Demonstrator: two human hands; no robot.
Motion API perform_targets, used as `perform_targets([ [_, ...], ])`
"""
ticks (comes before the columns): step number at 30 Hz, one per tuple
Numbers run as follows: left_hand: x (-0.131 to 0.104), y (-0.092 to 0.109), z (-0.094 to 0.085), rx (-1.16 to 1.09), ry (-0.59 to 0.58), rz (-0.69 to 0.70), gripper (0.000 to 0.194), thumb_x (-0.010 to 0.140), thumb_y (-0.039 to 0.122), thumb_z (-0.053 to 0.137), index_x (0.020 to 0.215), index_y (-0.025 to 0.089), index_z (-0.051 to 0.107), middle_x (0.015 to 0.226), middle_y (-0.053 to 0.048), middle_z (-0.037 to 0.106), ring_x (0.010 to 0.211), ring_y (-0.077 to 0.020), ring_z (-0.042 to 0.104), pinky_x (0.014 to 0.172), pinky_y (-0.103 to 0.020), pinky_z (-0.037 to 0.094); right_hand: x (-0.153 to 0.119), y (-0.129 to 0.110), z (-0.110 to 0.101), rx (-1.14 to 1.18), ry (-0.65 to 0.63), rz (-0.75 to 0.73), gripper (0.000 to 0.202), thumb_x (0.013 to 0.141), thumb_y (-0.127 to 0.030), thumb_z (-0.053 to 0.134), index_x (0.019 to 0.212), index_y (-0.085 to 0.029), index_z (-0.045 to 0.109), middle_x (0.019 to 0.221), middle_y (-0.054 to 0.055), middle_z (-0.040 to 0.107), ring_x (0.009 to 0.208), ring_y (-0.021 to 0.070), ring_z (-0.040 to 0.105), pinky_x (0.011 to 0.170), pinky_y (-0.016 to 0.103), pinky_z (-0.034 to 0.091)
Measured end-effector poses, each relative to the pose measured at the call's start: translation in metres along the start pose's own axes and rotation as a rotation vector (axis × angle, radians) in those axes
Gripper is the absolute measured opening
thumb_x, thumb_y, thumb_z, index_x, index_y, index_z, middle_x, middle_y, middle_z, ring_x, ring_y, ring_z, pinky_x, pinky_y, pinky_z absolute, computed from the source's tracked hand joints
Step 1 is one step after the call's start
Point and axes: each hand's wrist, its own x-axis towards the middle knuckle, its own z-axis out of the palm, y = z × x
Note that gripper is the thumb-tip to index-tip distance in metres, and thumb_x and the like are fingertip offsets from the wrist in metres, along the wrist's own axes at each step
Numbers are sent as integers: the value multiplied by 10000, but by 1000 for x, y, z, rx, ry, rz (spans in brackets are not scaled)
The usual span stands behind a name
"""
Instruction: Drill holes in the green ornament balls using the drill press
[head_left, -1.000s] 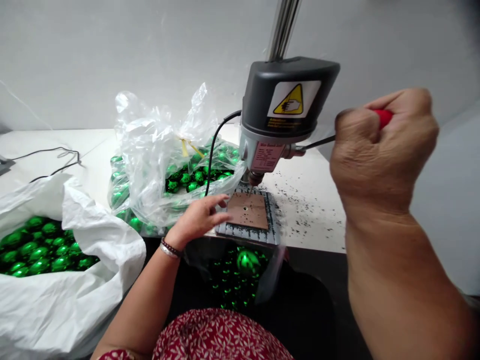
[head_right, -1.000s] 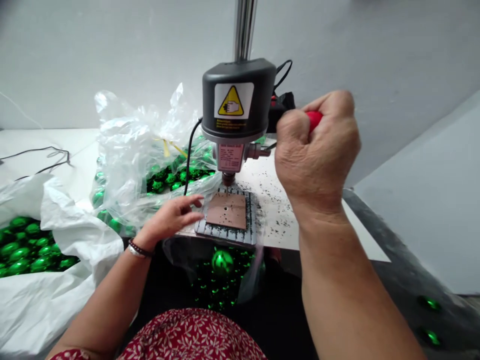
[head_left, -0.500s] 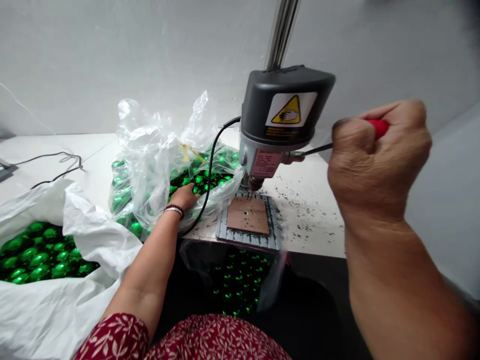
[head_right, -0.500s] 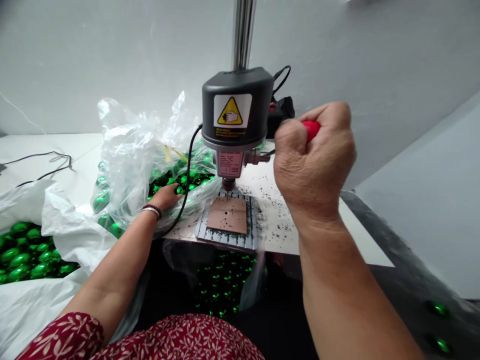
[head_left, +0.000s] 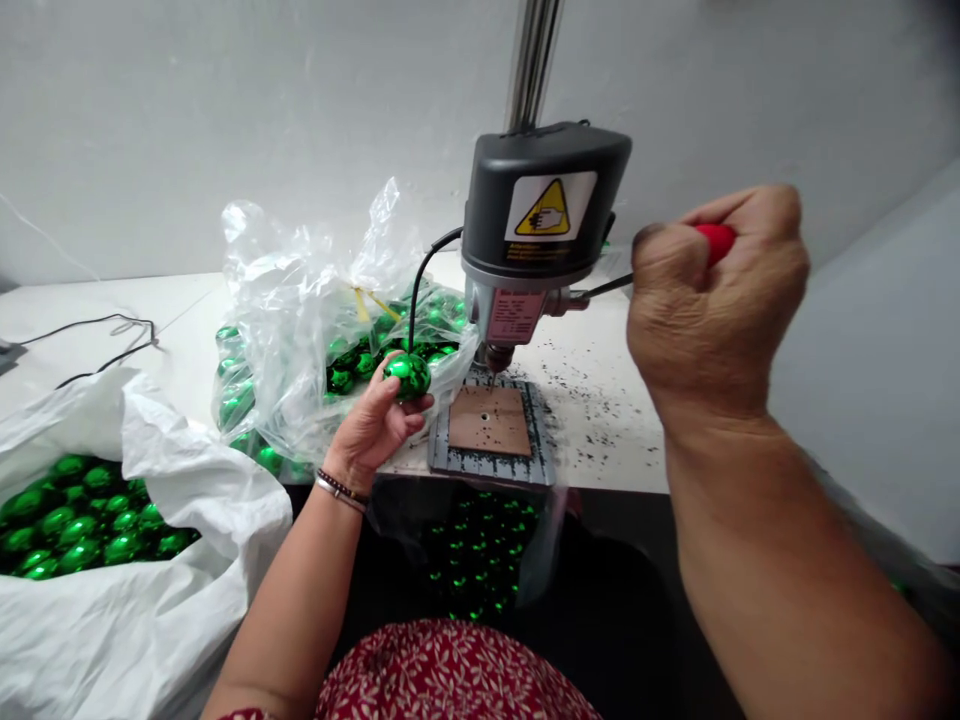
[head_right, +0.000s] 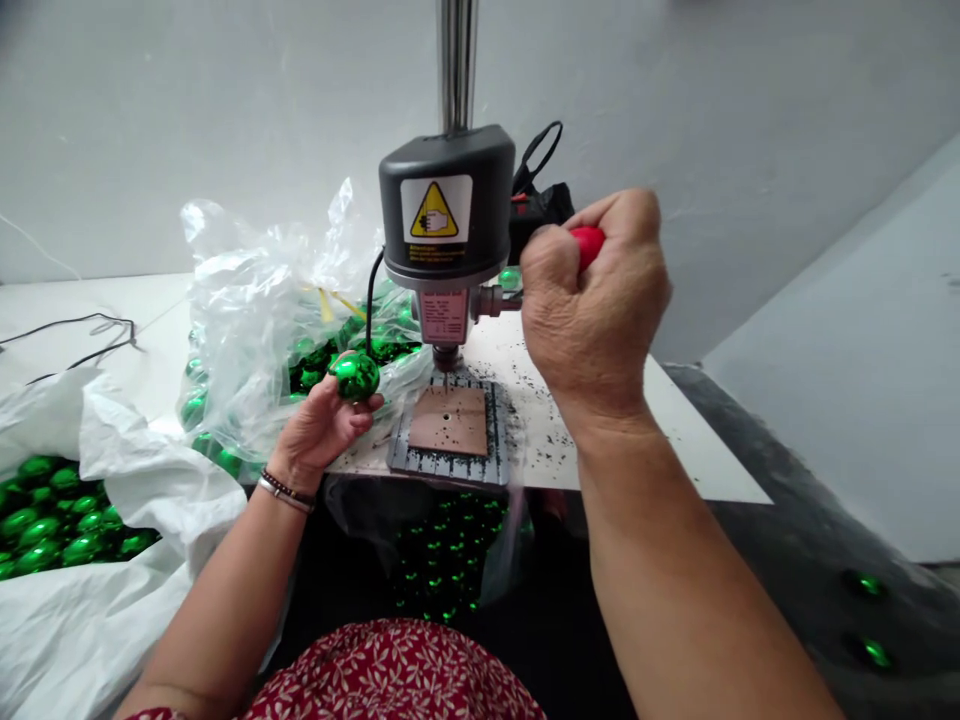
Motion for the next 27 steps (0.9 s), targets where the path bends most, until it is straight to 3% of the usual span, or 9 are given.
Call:
perform_targets([
  [3, -4, -14, 12, -92, -21, -70, 622, 875, 687, 508, 1390, 349, 421, 1169, -77, 652, 879, -178, 658, 627, -245, 474, 1, -2, -1, 1, -11, 19, 171, 848, -151, 550, 774, -165, 396, 684, -59, 382, 625, 24, 309, 645, 194, 311],
  [5, -3, -20, 18, -157, -42, -144, 528, 938, 630, 441, 1382, 343, 429, 1141, -79, 668, 875, -175, 657, 649, -252, 483, 2, -3, -2, -6, -12, 35, 182, 831, -134, 571, 766, -159, 403, 666, -67, 370, 617, 20, 302, 637, 190, 302],
  [10, 3, -29, 24, -358, -87, -317, 263, 921, 399, 562, 1089, 201, 603, 952, -75, 689, 807, -174, 648, 568, -216, 446, 1, 3, -1, 25, 16, -49, 132, 848, -152, 540, 781, -144, 426, 656, -83, 386, 609, -1, 331, 638, 161, 297],
  [15, 8, -42, 25, -512, -90, -313, 236, 796, 313, 685, 947, 144, 624, 885, -81, 693, 784, -182, 647, 576, -220, 452, -1, 7, -1, 48, 17, -86, 112, 856, -171, 518, 785, -135, 439, 659, -93, 396, 606, -16, 341, 639, 145, 286],
  [18, 13, -50, 25, -486, -36, -321, 243, 765, 288, 714, 936, 137, 630, 873, -77, 691, 789, -171, 642, 601, -222, 461, -1, 8, 0, 35, 26, -98, 97, 865, -175, 511, 796, -128, 461, 675, -88, 412, 619, -14, 354, 654, 157, 295],
  [22, 22, -61, 24, -164, 92, -178, 292, 730, 318, 757, 947, 154, 649, 914, -51, 689, 804, -151, 629, 651, -238, 476, -1, 9, 0, 56, 27, -112, 125, 896, -217, 495, 814, -134, 448, 695, -86, 408, 630, -16, 357, 658, 152, 292],
  [27, 31, -68, 25, 682, 241, 139, 505, 690, 325, 796, 1145, 163, 649, 1123, -75, 691, 1047, -221, 625, 943, -343, 466, 1, 3, -2, 52, -32, -48, 108, 877, -137, 504, 815, -138, 415, 700, -83, 367, 634, -14, 329, 672, 152, 308],
])
